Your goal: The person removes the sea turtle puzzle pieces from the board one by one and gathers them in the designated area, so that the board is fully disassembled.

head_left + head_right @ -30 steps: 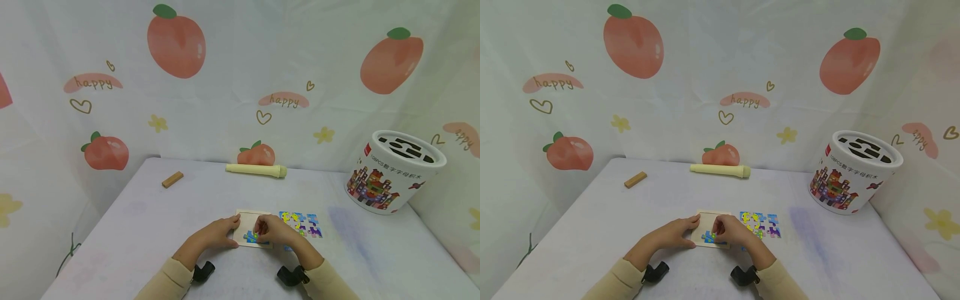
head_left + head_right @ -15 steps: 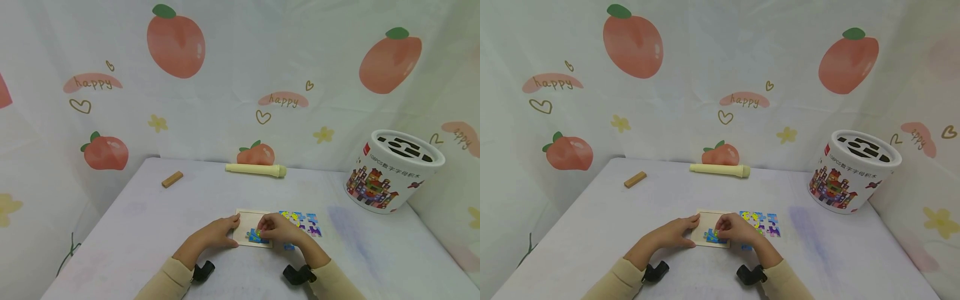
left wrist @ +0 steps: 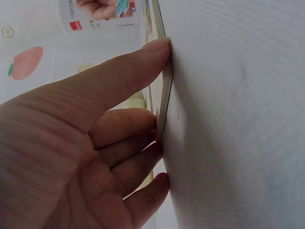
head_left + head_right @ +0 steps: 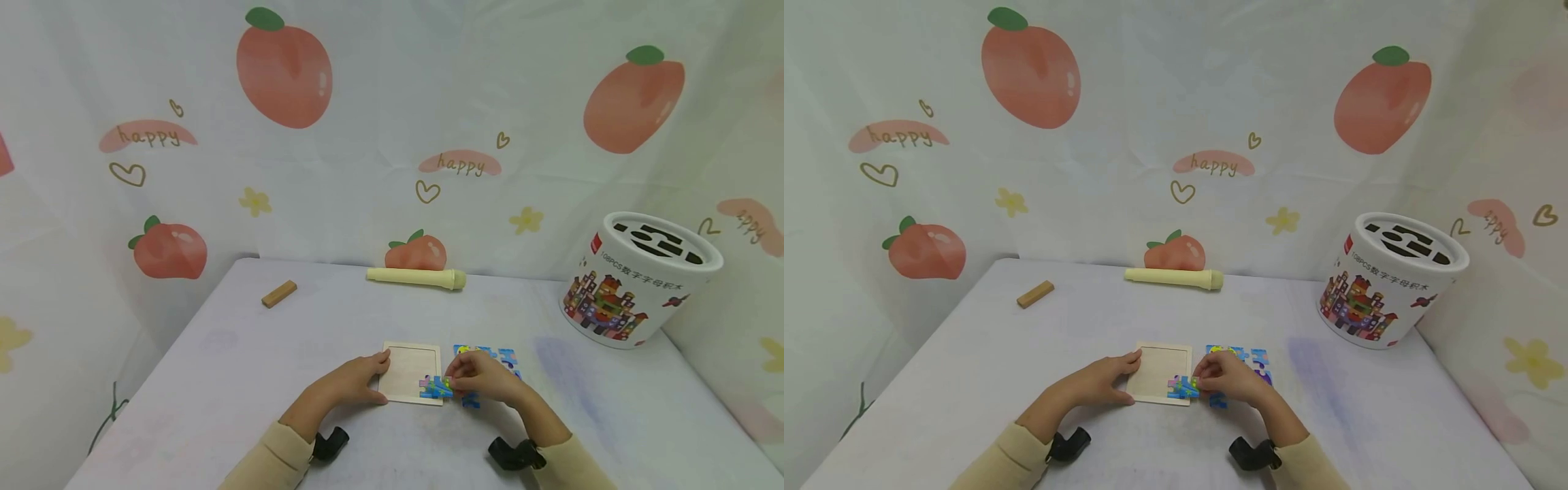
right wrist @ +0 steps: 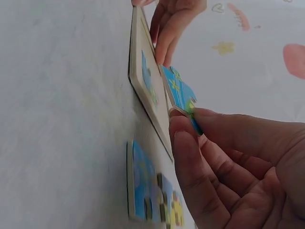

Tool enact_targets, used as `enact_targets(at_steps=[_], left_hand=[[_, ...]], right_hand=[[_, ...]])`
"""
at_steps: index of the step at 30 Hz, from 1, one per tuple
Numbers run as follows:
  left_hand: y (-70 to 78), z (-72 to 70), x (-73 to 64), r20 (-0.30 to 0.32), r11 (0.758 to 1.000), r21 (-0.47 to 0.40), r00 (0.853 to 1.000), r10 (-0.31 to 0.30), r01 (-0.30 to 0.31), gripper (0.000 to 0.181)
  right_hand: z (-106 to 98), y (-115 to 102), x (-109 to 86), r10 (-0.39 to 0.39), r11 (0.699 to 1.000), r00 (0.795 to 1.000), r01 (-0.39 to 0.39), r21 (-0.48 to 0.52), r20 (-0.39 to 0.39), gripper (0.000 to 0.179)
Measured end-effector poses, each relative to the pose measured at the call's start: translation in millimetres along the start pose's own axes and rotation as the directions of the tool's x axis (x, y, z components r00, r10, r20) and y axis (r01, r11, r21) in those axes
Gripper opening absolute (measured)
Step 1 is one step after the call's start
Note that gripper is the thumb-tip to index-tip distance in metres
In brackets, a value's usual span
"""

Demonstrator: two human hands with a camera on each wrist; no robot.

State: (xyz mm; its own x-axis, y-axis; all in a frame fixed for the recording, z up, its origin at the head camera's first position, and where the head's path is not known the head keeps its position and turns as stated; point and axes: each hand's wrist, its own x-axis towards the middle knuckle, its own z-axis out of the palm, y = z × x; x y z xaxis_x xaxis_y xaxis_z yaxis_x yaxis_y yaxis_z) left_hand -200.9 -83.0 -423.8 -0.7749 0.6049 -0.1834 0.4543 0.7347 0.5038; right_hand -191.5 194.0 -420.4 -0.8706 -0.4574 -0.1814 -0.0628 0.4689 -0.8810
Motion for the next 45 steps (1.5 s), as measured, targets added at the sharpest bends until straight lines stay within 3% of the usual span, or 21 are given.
enact_targets(at_steps=[12, 23, 31, 37, 45], left_hand=[[-0.8, 0.2, 0.1, -0.002, 1.0, 0.0, 1.0, -0.006, 0.006, 0.071], [-1.2, 0.2, 0.1, 0.003, 1.0, -0.015, 1.0, -0.016, 0.016, 0.07], [1.9, -0.9, -1.0, 0.005, 0.999, -0.028, 1.0, -0.018, 0.018, 0.072], [0.9, -0.2, -0.8, 0.011, 0.999, -0.03, 1.0, -0.027, 0.027, 0.071], [-0.4, -0.2, 0.3, 0.011, 0.999, -0.034, 1.0, -0.026, 0.026, 0.072]], right_hand=[[-16, 15, -22.0, 0.068, 0.998, 0.997, -0.068, 0.002, -0.046, 0.021], [-29, 28, -39.4, 0.054, 0.999, 0.996, -0.054, 0.004, -0.072, 0.026], [-38, 36, -50.6, 0.094, 0.996, 0.992, -0.094, 0.009, -0.081, 0.03], [-40, 39, -56.6, 0.141, 0.99, 0.986, -0.139, 0.031, -0.09, 0.032], [-41, 41, -59.9, 0.146, 0.989, 0.985, -0.144, 0.032, -0.092, 0.029]])
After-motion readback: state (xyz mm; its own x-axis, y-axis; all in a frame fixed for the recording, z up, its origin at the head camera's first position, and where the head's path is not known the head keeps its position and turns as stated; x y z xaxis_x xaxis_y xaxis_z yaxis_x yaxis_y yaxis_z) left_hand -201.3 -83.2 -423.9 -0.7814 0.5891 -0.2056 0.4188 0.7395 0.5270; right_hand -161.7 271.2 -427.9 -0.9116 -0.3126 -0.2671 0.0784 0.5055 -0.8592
